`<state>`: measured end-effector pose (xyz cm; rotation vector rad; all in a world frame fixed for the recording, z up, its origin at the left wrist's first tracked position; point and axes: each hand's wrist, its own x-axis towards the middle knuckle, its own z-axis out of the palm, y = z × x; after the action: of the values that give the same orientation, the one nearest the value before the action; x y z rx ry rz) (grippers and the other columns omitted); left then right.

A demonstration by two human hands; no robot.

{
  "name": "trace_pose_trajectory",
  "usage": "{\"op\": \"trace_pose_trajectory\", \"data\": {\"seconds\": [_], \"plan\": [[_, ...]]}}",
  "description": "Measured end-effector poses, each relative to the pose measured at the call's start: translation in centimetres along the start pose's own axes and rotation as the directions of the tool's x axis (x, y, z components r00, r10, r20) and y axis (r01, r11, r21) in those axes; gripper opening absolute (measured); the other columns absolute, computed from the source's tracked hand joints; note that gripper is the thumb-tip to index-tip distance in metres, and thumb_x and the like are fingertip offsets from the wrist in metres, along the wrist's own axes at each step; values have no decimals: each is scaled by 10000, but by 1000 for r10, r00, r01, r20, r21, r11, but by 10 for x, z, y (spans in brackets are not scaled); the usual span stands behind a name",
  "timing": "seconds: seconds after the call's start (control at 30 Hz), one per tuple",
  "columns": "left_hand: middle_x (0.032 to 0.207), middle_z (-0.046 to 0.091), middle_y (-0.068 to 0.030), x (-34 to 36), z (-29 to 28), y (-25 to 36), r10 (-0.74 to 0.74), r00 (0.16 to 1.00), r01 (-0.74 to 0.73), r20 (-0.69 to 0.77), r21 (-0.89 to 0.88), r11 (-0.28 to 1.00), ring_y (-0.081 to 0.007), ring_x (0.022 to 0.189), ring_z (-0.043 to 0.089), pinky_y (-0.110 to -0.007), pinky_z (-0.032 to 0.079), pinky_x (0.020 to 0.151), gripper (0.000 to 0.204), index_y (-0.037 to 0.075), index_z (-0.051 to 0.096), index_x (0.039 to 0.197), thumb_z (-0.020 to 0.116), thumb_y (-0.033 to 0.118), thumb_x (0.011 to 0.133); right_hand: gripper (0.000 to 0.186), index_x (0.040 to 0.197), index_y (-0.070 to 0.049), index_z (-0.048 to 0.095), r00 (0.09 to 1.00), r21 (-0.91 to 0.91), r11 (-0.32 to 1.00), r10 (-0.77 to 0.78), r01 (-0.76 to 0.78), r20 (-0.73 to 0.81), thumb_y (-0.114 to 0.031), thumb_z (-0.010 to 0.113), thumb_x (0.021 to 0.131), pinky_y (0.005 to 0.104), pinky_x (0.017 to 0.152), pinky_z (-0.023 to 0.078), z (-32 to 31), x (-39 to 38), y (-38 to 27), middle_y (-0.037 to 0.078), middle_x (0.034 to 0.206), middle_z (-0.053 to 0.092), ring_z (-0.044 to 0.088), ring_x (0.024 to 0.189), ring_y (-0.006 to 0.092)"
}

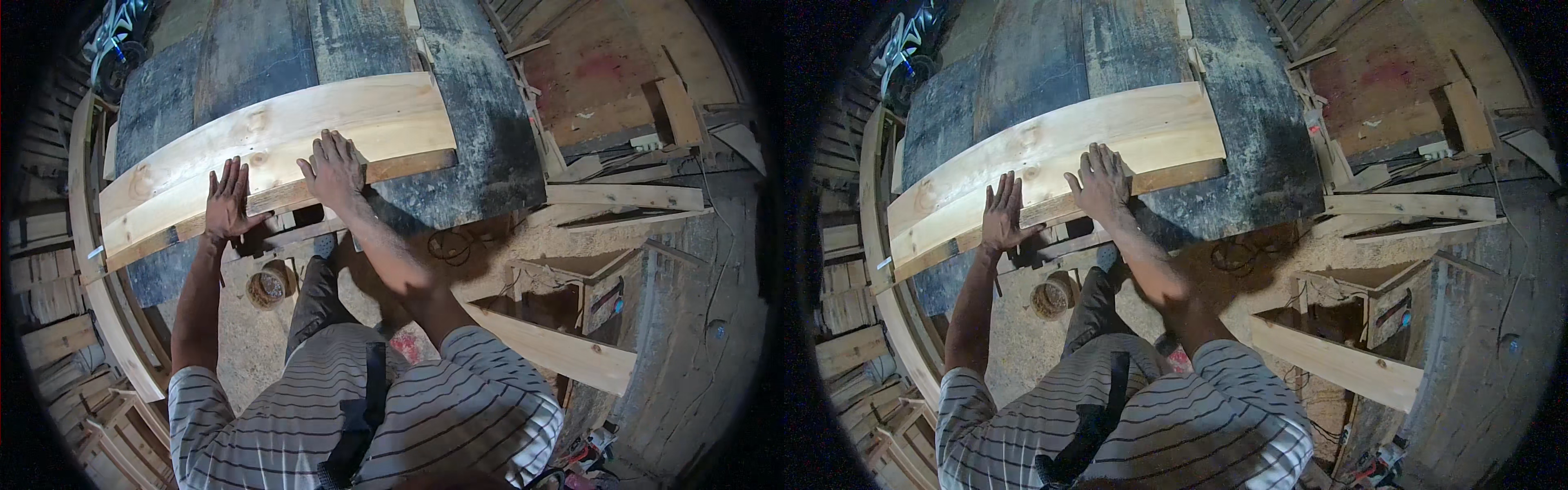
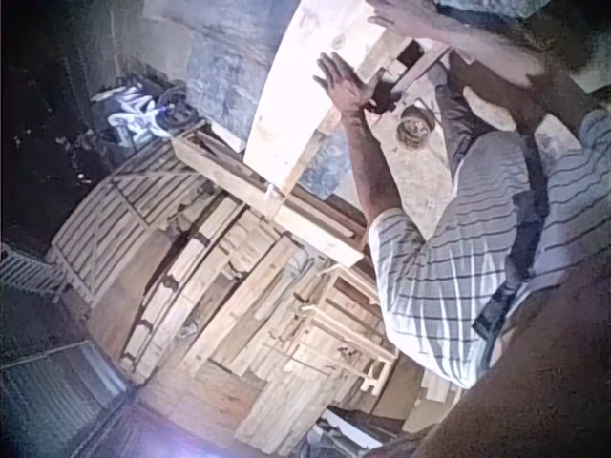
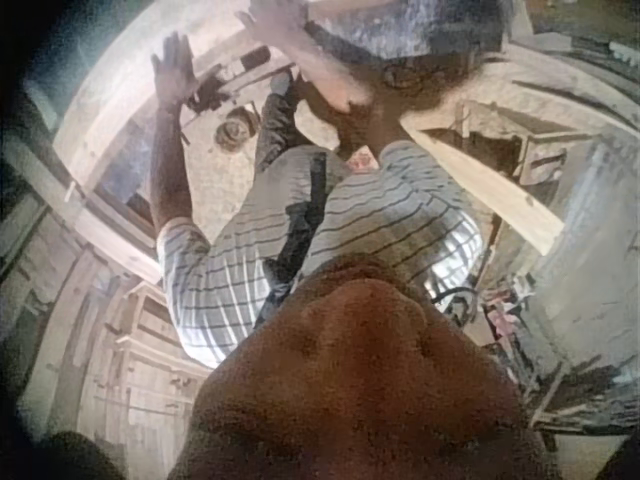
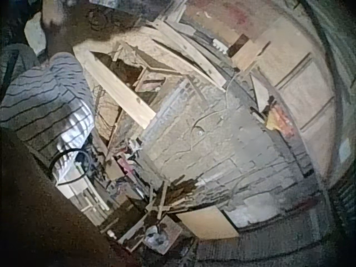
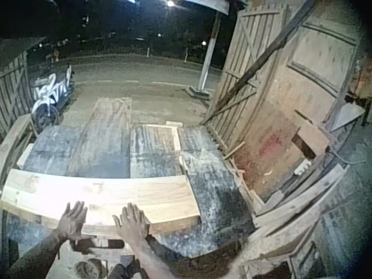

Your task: Handling and organizing wooden boards on a workbench in a workshop.

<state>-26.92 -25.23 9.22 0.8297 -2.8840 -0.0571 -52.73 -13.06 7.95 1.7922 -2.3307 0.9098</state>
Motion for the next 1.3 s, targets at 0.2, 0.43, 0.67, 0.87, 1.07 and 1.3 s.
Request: {"op": "trace_pose_trajectory", "data": {"seconds": [0.2, 0.43, 0.67, 0.87, 1.07, 1.3], "plan": [[1652, 242, -209, 30, 0, -19, 6, 1000, -6, -7, 33, 999, -374, 1544, 198, -614, 137, 1223, 1205, 1, 289, 1569, 725, 727, 711, 579, 1271, 53, 598, 1000, -14, 1000, -12, 12, -28, -452, 554, 992, 580, 1139, 331, 9, 35, 6, 279, 1424, 518, 434, 1383, 421], [1657, 217, -216, 67, -3, -43, -24, 998, 21, 65, 53, 998, -377, 1544, 189, -590, 124, 1235, 1218, 12, 233, 1589, 695, 748, 735, 581, 1239, 64, 617, 998, -15, 1000, -27, 26, -53, -454, 564, 982, 573, 1125, 348, 21, 77, 14, 291, 1406, 531, 461, 1350, 420], [1654, 243, -202, 107, 0, -70, -35, 999, 33, 38, 52, 998, -370, 1540, 211, -617, 161, 1218, 1209, 10, 294, 1570, 700, 758, 711, 552, 1221, 50, 634, 998, -36, 999, -22, 20, -58, -442, 568, 980, 542, 1125, 355, 32, 123, 23, 272, 1383, 550, 456, 1354, 392], [1653, 241, -206, 135, 2, -89, -17, 1000, 14, 25, 86, 996, -370, 1540, 211, -608, 157, 1220, 1211, -1, 284, 1569, 679, 772, 725, 552, 1199, 73, 638, 995, -29, 999, -40, 37, -88, -422, 600, 959, 549, 1111, 351, 43, 152, 32, 260, 1365, 540, 470, 1310, 391], [1647, 251, -213, 143, 1, -98, -15, 1000, 14, 17, 94, 995, -380, 1531, 226, -599, 162, 1221, 1216, 5, 299, 1566, 651, 807, 723, 469, 1165, 45, 646, 999, -14, 1000, 17, -17, -27, -363, 624, 936, 529, 1090, 356, 43, 174, 15, 239, 1334, 539, 476, 1287, 377], [1363, 584, -216, 189, -9, -161, -146, 971, 81, -190, -315, 946, -428, 1174, 548, -520, 420, 1025, 554, 3, 557, 1351, 638, 366, 940, 747, 1443, 33, 470, 995, -65, 994, 89, -86, 42, -492, 604, 929, 584, 1210, 178, 71, 174, -50, 318, 1486, 386, 291, 1449, 450]]}}
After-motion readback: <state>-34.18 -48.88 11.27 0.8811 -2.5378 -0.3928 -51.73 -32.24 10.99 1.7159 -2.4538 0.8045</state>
